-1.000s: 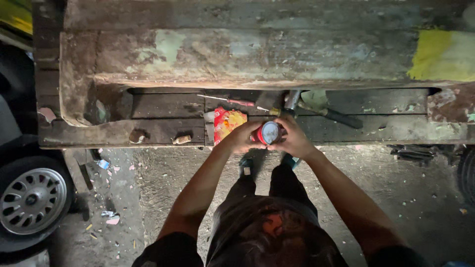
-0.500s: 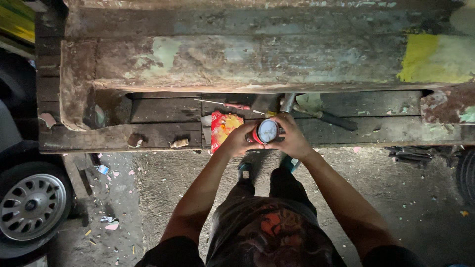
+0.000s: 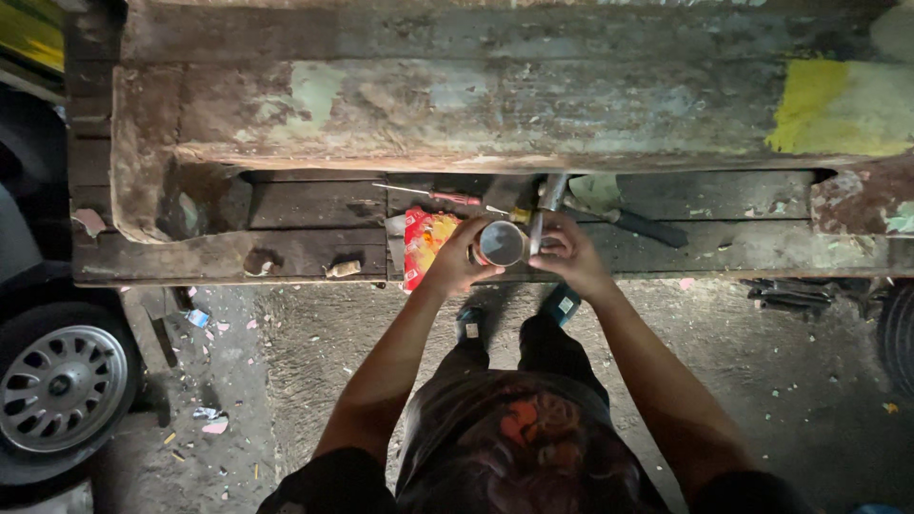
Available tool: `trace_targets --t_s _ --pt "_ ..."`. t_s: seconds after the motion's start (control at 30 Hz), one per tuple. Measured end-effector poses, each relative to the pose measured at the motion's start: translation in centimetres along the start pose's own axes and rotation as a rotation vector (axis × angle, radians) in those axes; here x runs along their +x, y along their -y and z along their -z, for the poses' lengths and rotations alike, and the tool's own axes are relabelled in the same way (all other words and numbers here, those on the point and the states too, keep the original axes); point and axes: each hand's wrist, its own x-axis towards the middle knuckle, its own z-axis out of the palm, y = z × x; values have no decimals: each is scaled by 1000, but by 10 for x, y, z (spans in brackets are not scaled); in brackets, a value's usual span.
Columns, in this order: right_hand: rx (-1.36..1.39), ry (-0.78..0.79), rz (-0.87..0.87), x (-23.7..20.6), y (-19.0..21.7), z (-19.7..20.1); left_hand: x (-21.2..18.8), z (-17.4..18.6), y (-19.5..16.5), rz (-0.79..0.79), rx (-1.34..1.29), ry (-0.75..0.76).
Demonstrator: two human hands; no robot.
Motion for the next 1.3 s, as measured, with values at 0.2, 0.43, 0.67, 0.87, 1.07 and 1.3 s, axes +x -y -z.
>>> trace_targets --t_s 0.2,0.43,0.67,0.87,1.07,1.3 --pt "297 -39 -24 4 -9 10 0 -12 15 131 -24 -32" --pt "262 -123 -283 11 -21 21 -1 -20 28 313 136 -51" --pt "25 -106 -182 14 -42 30 7 -30 37 312 265 -56" --pt "93 -73 -105 25 -61 46 13 -37 45 218 265 -67" --pt "112 -112 -138 28 -72 54 15 -46 56 249 235 -88" --pt "-343 -113 -95 27 -69 60 15 -57 69 304 189 -94"
